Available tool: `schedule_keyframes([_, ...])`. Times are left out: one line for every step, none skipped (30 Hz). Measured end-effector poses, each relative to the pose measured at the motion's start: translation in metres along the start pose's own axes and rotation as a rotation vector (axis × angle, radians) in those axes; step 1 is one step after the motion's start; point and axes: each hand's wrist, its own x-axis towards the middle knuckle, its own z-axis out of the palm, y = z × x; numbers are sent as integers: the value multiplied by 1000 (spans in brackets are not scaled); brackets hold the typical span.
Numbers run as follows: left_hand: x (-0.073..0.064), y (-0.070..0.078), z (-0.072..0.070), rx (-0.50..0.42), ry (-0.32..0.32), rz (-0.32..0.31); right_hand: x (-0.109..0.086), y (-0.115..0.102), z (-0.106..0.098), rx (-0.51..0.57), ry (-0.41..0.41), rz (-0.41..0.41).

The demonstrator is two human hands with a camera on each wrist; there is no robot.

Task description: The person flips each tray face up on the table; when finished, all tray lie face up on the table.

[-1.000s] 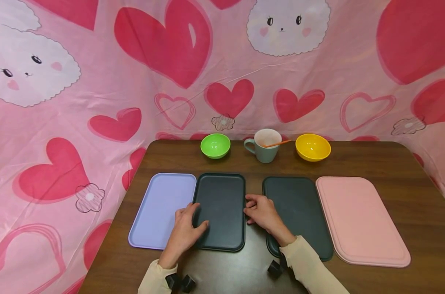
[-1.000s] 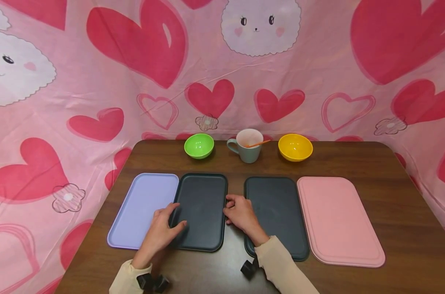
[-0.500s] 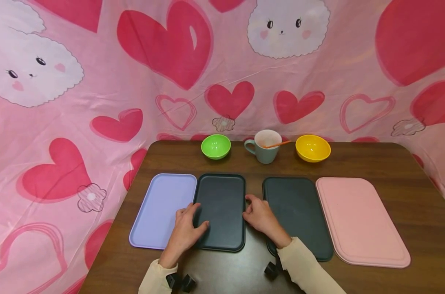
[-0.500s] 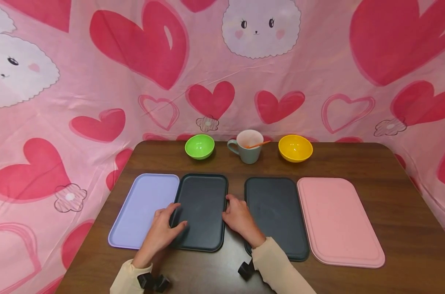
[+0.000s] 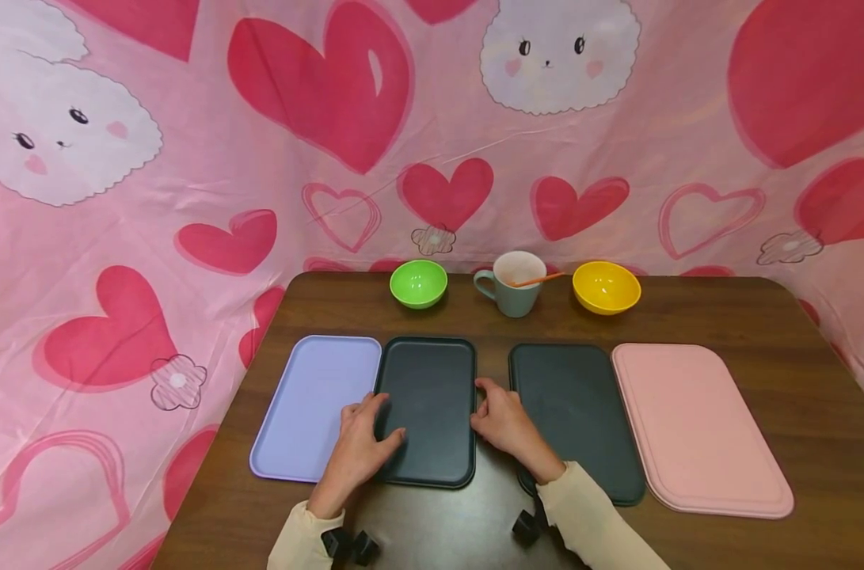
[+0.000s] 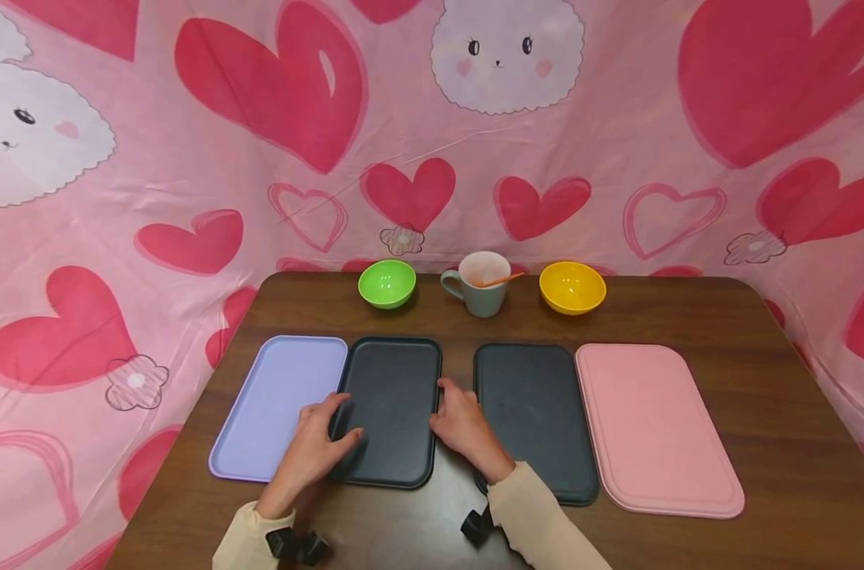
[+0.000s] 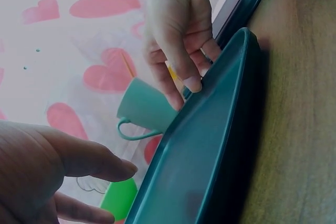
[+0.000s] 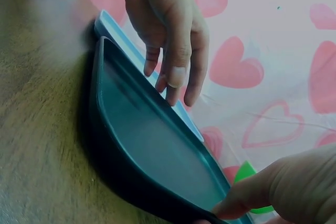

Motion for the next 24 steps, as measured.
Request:
schedule_keyframes([0,0,0,0,-1,-2,0,0,-1,3,-3,2])
schedule_keyframes([0,0,-1,0,-1,-2,0,0,-1,4,-8,4])
schedule_keyframes([0,0,-1,0,-1,-1,0,0,-3,6,-12,5])
schedule_keyframes([0,0,-2,0,-2,0,0,0,-5,10,-18,8])
schedule_keyframes([0,0,-2,0,-2,2,-1,0,-7,16,-24,11])
schedule_keyframes([0,0,-3,0,0,5,-1,0,-10,21,-30,16])
schedule_keyframes([-1,1,-3,-1,3,9,-1,0,-13,26,-31,20])
schedule_keyframes([-1,1,-4,-1,8,15,-2,1,-17,33,-30,23])
schedule_keyframes([-1,2,-5,-1,15,22,-2,2,-21,35,-27,26])
schedule_keyframes([-1,3,-5,-3,21,28,-2,3,-26,36,-25,30])
schedule_keyframes([-1,4,-5,-5,28,40,-2,4,-30,33,-22,31])
schedule_keyframes([-2,5,-5,-10,32,48,-1,6,-35,29,-16,34])
schedule_keyframes([-2,7,-5,-15,34,57,-1,8,-39,23,-12,35])
schedule_keyframes([-2,9,-5,-19,34,66,-1,10,-43,22,-9,36])
schedule_keyframes([-2,11,-4,-23,33,76,-1,13,-47,20,-8,35])
schedule_keyframes([-2,14,-3,-28,30,87,0,15,-50,21,-5,35])
schedule_keyframes([-2,16,-2,-32,27,98,0,18,-54,20,-3,28])
schedule_keyframes([-2,18,-1,-38,24,106,0,20,-57,20,2,25])
schedule_keyframes([-2,20,1,-40,23,121,0,23,-60,21,8,21])
schedule_keyframes([-2,22,3,-45,22,134,0,25,-63,24,15,15])
schedule_keyframes([-2,24,6,-50,21,147,0,28,-66,23,21,7])
schedule_keyframes([-2,26,8,-56,19,162,0,30,-68,19,30,2])
schedule_keyframes([-2,28,11,-61,17,176,0,33,-71,16,38,-5])
schedule_keyframes([-2,30,13,-67,13,189,0,35,-74,13,48,-10])
